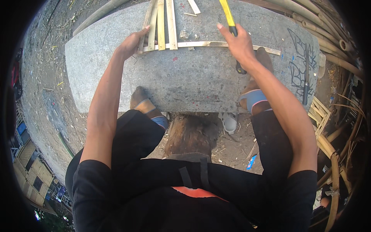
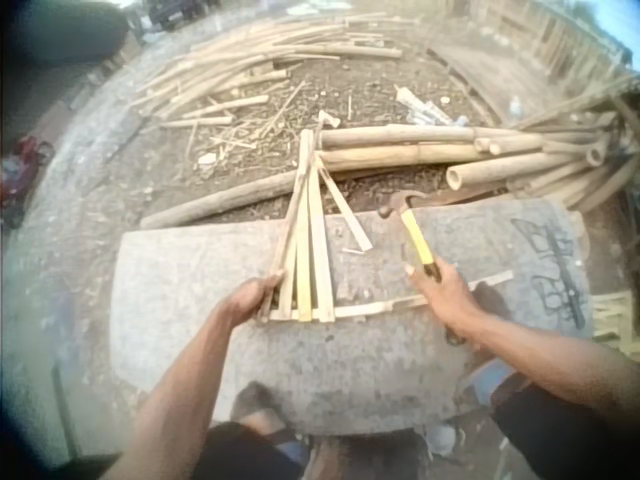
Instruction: The person assembles a bamboo lattice by laying out thin bamboo strips and securing them with nails and a hammer.
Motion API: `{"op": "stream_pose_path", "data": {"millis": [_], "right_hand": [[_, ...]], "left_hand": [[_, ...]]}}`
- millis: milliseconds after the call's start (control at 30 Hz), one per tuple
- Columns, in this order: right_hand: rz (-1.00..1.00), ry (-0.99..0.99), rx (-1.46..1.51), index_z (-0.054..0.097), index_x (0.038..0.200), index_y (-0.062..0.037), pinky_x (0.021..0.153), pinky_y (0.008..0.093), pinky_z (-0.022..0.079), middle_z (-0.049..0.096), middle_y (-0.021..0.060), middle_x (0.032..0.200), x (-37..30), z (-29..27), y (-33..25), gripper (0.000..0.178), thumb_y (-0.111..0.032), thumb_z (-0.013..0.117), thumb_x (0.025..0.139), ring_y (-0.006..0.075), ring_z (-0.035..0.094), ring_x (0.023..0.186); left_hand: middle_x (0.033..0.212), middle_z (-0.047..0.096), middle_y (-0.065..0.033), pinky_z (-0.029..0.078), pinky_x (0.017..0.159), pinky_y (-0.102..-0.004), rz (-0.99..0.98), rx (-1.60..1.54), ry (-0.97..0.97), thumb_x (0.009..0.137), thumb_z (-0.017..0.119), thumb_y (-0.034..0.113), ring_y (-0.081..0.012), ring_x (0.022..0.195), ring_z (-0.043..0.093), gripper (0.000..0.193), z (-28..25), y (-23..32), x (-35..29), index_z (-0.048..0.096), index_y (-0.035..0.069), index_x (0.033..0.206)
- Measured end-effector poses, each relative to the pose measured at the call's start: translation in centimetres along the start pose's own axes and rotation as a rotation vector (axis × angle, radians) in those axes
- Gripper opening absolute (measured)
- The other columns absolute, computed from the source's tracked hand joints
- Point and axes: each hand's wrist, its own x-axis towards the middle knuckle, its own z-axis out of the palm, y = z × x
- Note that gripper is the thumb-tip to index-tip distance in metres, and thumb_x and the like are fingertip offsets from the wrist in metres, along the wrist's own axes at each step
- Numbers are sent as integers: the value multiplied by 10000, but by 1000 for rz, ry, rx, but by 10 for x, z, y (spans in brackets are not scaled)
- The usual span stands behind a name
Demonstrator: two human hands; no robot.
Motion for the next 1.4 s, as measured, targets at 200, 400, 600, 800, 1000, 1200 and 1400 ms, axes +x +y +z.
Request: {"op": "stream_pose_path", "data": {"millis": [200,400,600,800,1000,1200,1400], "right_hand": [[-104,161,-133,610,1061,26,844,417,512,690,214,1014,102,36,-56,612,-516,747,811,315,674,982],[-2,145,-149,636,1061,6,876,467,503,693,225,1064,127,60,-68,427,-326,761,823,392,655,1043],[-112,110,-290,634,1008,8,860,497,498,687,244,1013,99,39,-44,335,-271,714,840,427,643,1028],[-202,76,-503,642,1047,-2,858,516,491,680,251,985,64,-25,-26,283,-217,656,863,450,634,991],[-306,5,-686,653,1079,-32,860,523,496,689,226,996,34,-79,-30,265,-184,643,862,436,639,983],[-269,44,-723,622,1128,-73,863,517,504,679,213,1052,8,-64,-26,288,-140,649,850,421,633,1022],[-269,74,-737,570,1179,-84,860,530,502,648,202,1095,19,-28,13,358,-93,669,835,448,617,1036]], "left_hand": [[1068,705,-153,500,919,-398,22,44,44,1023,403,512,-232,985,676,622,4,-1,-4,632,-33,1217],[1001,725,-138,504,827,-352,-75,-115,-81,1028,441,495,-209,910,671,579,-4,18,-15,640,-31,1166],[1040,712,-158,488,875,-358,-30,-81,-52,1025,442,496,-222,937,673,597,-6,6,-8,638,-43,1192],[1075,710,-161,481,894,-347,28,-20,21,1013,465,517,-211,958,668,616,4,15,-18,649,-43,1193],[994,746,-109,518,854,-334,56,-303,-22,1035,460,443,-178,944,686,523,1,-1,-26,661,-15,1189],[1097,699,-173,487,831,-367,14,54,178,963,481,618,-272,975,652,713,-28,-7,-37,657,-13,1243],[987,710,-154,491,822,-403,5,266,145,910,589,610,-255,913,642,641,-33,-26,-36,721,2,1066]]}}
